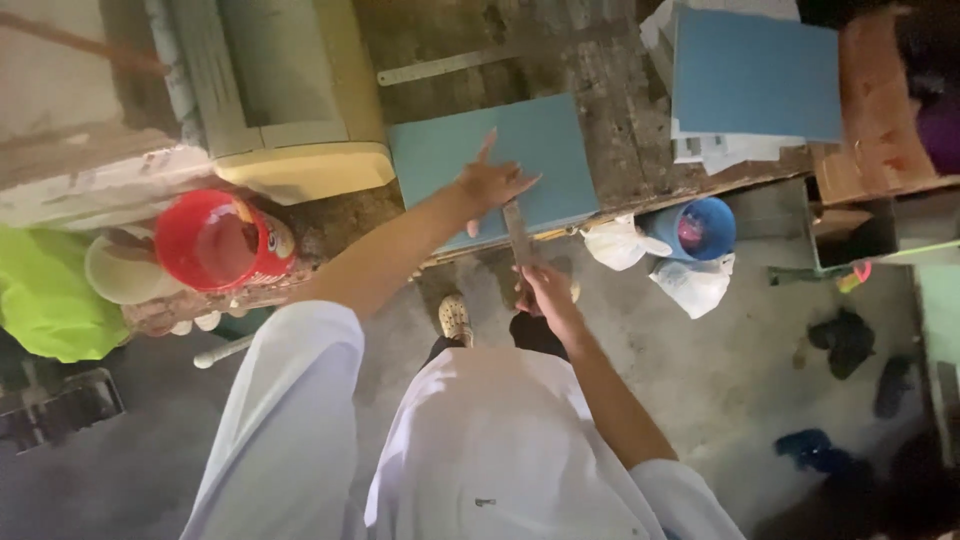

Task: The person repeatedly wraps printed sheets with light blue cover sheets on a wooden workbench. They align the sheets, fold the cover over the edges, and smooth the surface with both hands. The process is repeated for multiple sets of documents.

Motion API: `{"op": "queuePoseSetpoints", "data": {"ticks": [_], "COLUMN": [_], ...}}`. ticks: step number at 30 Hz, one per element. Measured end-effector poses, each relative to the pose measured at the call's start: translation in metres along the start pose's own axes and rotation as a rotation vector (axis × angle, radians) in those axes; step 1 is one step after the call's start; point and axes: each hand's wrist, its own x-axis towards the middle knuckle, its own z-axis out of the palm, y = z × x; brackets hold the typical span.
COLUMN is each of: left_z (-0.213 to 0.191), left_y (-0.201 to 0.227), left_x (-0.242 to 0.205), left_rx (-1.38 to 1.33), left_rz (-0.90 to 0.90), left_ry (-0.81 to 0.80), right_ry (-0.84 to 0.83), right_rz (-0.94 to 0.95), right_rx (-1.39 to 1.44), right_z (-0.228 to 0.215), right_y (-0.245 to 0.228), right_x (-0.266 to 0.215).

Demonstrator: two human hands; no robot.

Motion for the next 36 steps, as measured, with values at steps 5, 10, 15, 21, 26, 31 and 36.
{"op": "queuePoseSetpoints", "data": {"ticks": [5,10,15,21,26,31,36], "left_z": [0.076,0.065,0.123,0.049,0.064,0.092,0.102], "left_y": [-0.052,-0.025,-0.023,0.010,0.019,0.010,-0.003], "left_x": [0.009,-0.087,-0.113,-0.113,-0.103,-0.056,-0.012], "left_rx": [-0.230,-0.924,-1.339,-1.369,-0.998,-0.576,-0.268], "left_rz": [0.019,-0.769,-0.909,-0.877,-0.887,-0.601,-0.565], "left_ry": [0.077,0.313,0.272,0.332,0.451,0.517,0.414], "right_ry": [0.002,-0.021,-0.121,-0.159,-0.030,0.289,-0.171], "right_rz": [-0.013,-0.024,-0.046,0.000,-0.118,-0.773,-0.879], "right_rx": [-0.121,0.004,0.064,-0.010,-0.621,-0.997,-1.116], "right_z": [0.014,0.019,0.012,0.015,-0.013,-0.033,-0.011], "right_y": [-0.027,-0.029,-0.022,-0.025,-0.070,-0.096,-0.158], "right_x": [0.031,0.047,0.057,0.060,0.026,0.057,0.067]}}
